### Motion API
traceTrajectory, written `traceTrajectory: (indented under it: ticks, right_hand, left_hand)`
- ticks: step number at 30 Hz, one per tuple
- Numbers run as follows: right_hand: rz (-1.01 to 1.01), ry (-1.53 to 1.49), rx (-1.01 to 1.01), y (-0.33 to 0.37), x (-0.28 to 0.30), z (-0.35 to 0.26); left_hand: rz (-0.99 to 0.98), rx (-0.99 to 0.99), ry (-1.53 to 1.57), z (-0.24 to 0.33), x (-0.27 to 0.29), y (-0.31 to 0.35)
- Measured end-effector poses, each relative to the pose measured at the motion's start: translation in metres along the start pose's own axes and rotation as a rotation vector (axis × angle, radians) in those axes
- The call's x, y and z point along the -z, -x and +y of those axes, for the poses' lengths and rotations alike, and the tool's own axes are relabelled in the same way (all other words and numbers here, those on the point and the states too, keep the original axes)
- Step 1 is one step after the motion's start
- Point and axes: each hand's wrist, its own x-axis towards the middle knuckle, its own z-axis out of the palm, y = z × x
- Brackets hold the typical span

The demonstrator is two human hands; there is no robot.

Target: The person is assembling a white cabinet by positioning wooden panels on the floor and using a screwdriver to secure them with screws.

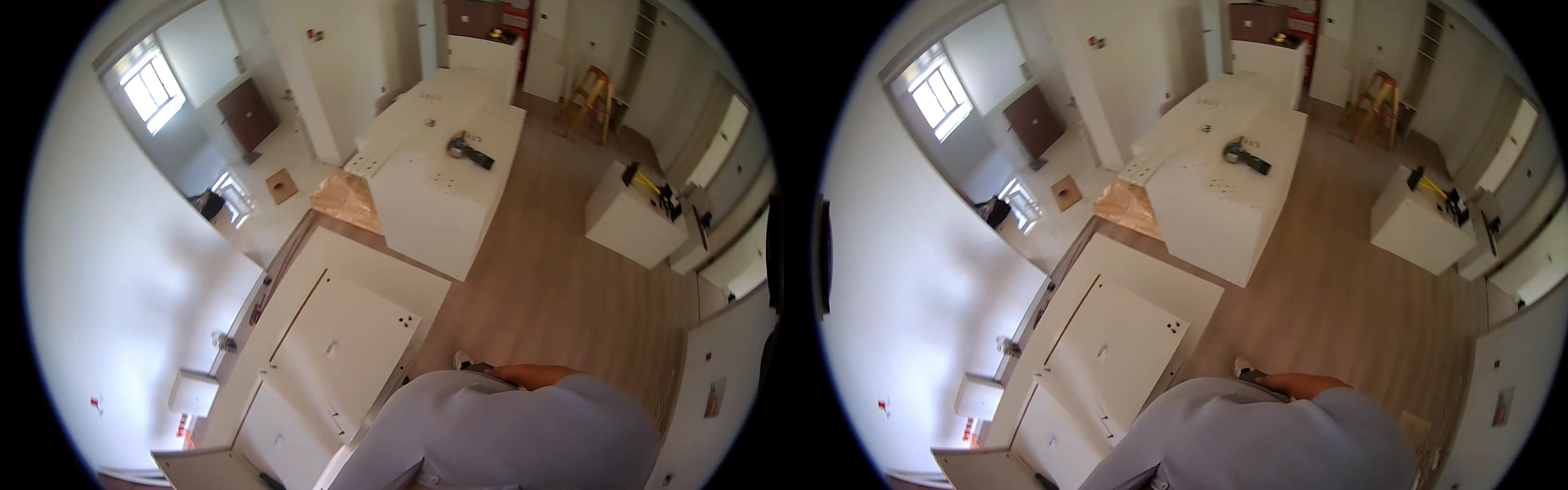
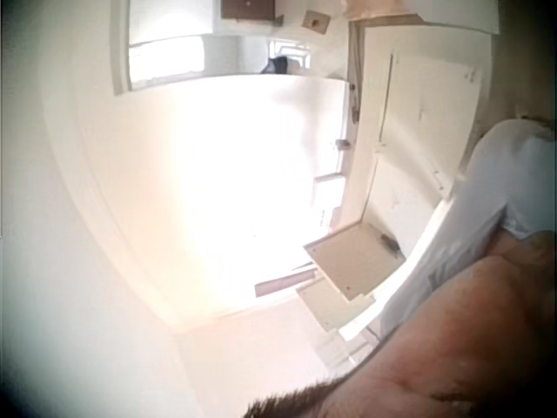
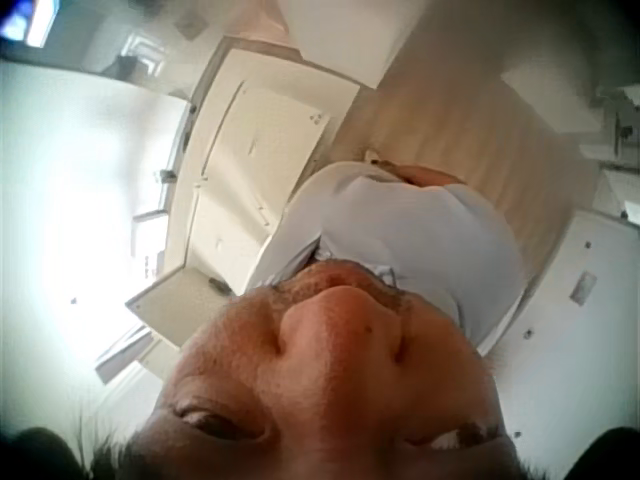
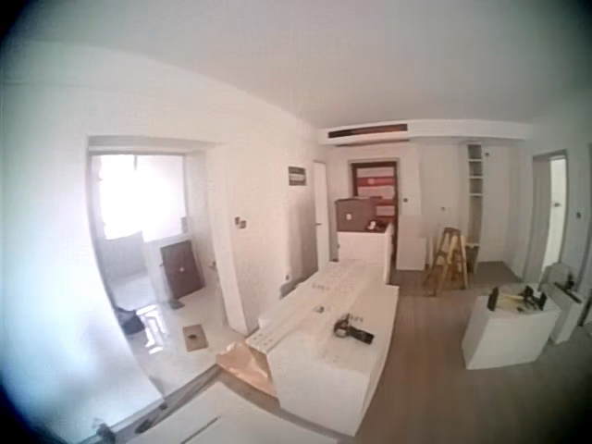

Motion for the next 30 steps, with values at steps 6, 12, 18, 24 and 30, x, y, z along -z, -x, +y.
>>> traceTrajectory:
  ticks: [6,12,18,24,30]
  right_hand:
    - [0.12,-0.203,0.032,-0.058,0.032,0.104]
    - [0.37,-0.054,0.04,-0.078,0.071,0.166]
    - [0.283,0.008,0.067,-0.052,0.208,0.235]
    - [0.318,0.264,0.267,-0.074,0.306,0.276]
    - [0.2,0.377,0.179,-0.127,0.376,0.314]
  left_hand:
    - [-0.197,-0.032,-0.223,0.089,-0.062,-0.071]
    - [-0.316,-0.111,-0.411,0.185,-0.173,-0.113]
    - [-0.382,-0.142,-0.571,0.26,-0.32,-0.139]
    - [-0.413,-0.174,-0.701,0.337,-0.431,-0.168]
    - [-0.432,-0.181,-0.749,0.402,-0.51,-0.201]
